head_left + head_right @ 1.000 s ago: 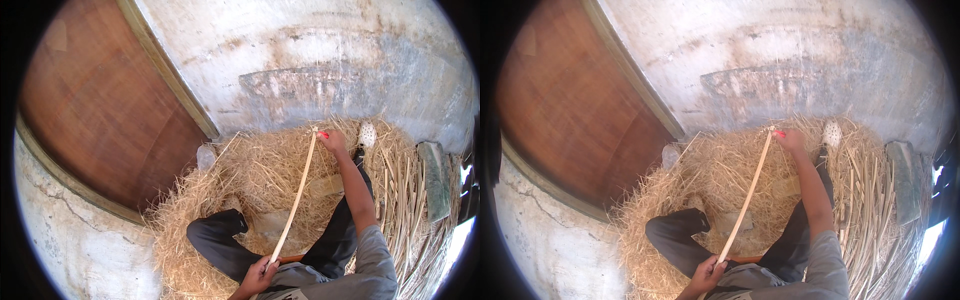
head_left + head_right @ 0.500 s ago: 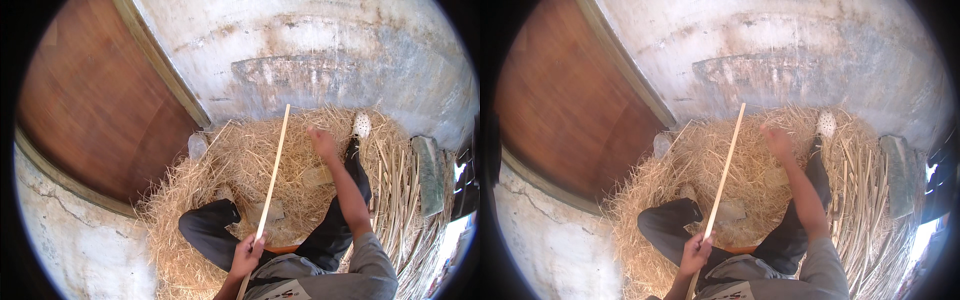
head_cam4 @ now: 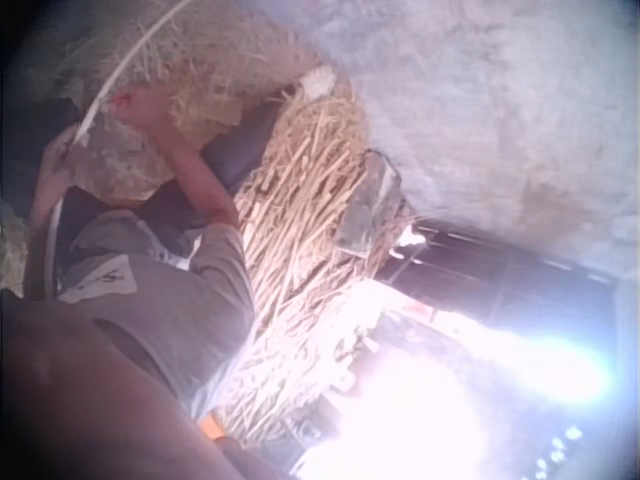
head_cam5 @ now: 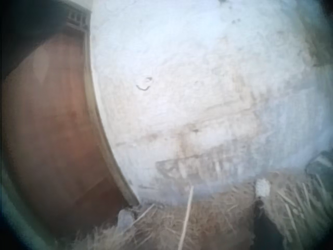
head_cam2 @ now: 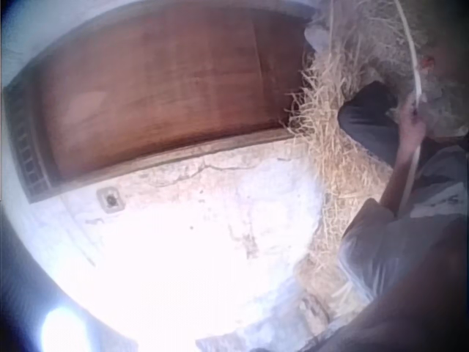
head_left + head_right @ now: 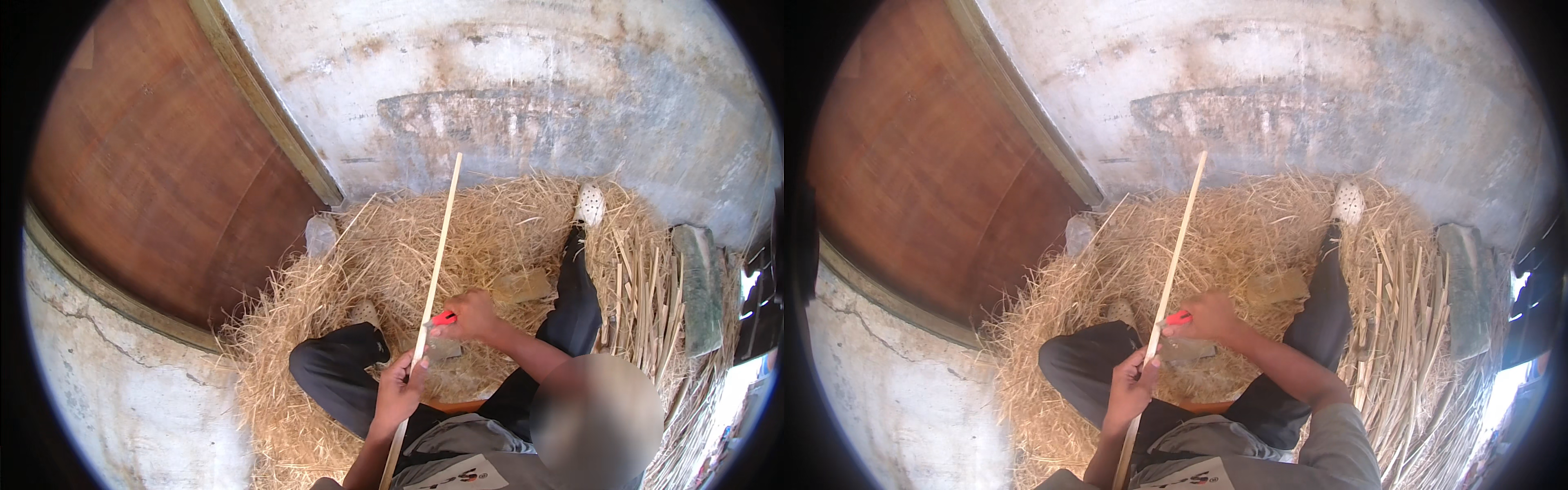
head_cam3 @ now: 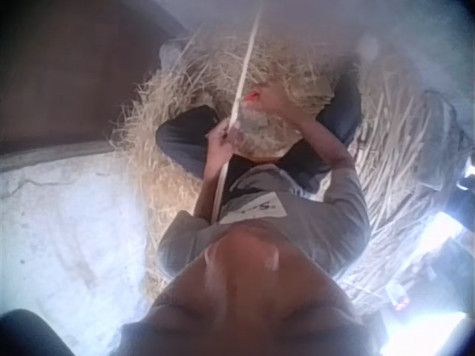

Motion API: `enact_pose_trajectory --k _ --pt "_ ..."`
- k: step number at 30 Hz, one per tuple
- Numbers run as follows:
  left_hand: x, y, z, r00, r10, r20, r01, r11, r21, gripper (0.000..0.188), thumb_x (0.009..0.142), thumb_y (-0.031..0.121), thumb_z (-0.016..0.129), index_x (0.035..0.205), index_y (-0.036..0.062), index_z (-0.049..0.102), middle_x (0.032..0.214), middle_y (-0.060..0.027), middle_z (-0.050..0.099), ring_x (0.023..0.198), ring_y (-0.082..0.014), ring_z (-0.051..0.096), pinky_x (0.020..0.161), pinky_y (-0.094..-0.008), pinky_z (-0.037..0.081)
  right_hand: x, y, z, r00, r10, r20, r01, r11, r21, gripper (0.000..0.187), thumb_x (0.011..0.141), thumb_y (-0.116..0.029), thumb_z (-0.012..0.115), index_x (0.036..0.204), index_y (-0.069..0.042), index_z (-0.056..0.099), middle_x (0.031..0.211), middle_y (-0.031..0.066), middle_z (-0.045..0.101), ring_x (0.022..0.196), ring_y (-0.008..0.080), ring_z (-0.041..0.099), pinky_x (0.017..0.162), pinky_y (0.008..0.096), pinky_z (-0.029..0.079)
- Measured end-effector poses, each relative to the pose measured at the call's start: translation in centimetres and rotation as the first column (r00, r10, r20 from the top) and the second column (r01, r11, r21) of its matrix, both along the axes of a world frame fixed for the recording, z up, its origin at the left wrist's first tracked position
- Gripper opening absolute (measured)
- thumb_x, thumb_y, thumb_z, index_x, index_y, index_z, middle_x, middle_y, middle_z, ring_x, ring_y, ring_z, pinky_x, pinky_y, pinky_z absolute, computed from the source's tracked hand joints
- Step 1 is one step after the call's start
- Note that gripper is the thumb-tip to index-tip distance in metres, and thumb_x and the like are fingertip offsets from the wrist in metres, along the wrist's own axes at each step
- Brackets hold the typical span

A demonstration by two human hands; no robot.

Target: The person sits cross-legged on a straw-covered floor and uses a red utility knife to shave a long, thin wooden stick. They repeatedly scrape the knife along the stick's length to remove thin strips of wood, holding the stick with their left hand and the knife with their right.

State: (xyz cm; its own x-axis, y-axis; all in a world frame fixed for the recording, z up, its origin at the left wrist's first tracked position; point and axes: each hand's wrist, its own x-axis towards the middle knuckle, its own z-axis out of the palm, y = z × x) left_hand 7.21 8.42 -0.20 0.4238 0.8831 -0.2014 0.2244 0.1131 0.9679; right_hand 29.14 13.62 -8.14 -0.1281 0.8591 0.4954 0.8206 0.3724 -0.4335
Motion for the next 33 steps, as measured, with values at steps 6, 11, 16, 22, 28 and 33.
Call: enact_pose_trajectory --k 6,11,16,22,28,33 --pt "0.2 -0.5 -0.2 0.998 0.020 0.064 -0.016 0.997 -0.073 0.029 0.096 0.013 0.057 0.122 -0.0005 0.059 0.069 0.0105 0.043 0.059 0.0009 0.033 0.050 -0.0177 0.026 1.5 1.3 -1.2 0.973 -0.209 -0.096 0.188 0.963 -0.193 0.065 0.068 -0.073 0.064 0.062 -0.009 0.063 0.054 0.0100 0.059 0.053 0.0301 0.062 0.055 0.0419 0.050" --pt "0.1 -0.4 -0.7 1.000 -0.012 -0.017 0.012 1.000 -0.001 0.031 0.096 0.013 0.057 0.125 -0.0005 0.057 0.069 0.0102 0.042 0.059 0.0008 0.033 0.050 -0.0179 0.025 1.4 1.0 -0.6 0.989 -0.141 -0.036 0.143 0.988 0.054 0.066 0.066 -0.075 0.063 0.057 -0.009 0.058 0.051 0.0088 0.054 0.047 0.0286 0.058 0.047 0.0403 0.046" --pt "0.4 -1.2 -0.6 0.999 -0.036 0.013 0.036 0.999 -0.023 0.030 0.097 0.013 0.055 0.125 0.0010 0.057 0.067 0.0103 0.041 0.057 0.0014 0.033 0.049 -0.0176 0.025 4.6 3.4 -1.9 0.979 -0.202 -0.029 0.204 0.967 0.151 0.070 0.068 -0.079 0.058 0.054 -0.010 0.054 0.048 0.0072 0.050 0.045 0.0291 0.055 0.044 0.0418 0.042" --pt "-0.3 -3.2 -1.3 0.992 -0.110 0.063 0.115 0.990 -0.078 0.033 0.098 0.016 0.055 0.127 0.0007 0.056 0.067 0.0090 0.043 0.057 0.0010 0.034 0.050 -0.0172 0.027 8.9 5.1 -2.3 0.852 -0.502 -0.149 0.487 0.864 -0.124 0.070 0.076 -0.073 0.054 0.064 -0.006 0.064 0.051 0.0135 0.054 0.046 0.0324 0.055 0.047 0.0426 0.043" --pt "-1.2 -3.5 -0.6 0.997 -0.061 0.041 0.063 0.998 -0.032 0.034 0.098 0.015 0.054 0.128 -0.0009 0.055 0.066 0.0090 0.042 0.057 0.0011 0.035 0.049 -0.0177 0.027 4.1 1.6 -0.9 0.930 -0.336 -0.152 0.316 0.939 -0.139 0.067 0.074 -0.073 0.057 0.065 -0.007 0.063 0.058 0.0138 0.058 0.056 0.0329 0.061 0.054 0.0441 0.047" --pt "-1.3 -3.9 0.4 0.996 -0.089 -0.003 0.089 0.996 -0.006 0.032 0.098 0.014 0.055 0.126 -0.0003 0.056 0.069 0.0085 0.042 0.061 -0.0001 0.034 0.052 -0.0177 0.027 5.6 2.3 -0.7 0.971 -0.239 -0.023 0.240 0.969 0.062 0.066 0.070 -0.072 0.063 0.059 -0.007 0.057 0.055 0.0127 0.054 0.054 0.0322 0.059 0.052 0.0437 0.046"
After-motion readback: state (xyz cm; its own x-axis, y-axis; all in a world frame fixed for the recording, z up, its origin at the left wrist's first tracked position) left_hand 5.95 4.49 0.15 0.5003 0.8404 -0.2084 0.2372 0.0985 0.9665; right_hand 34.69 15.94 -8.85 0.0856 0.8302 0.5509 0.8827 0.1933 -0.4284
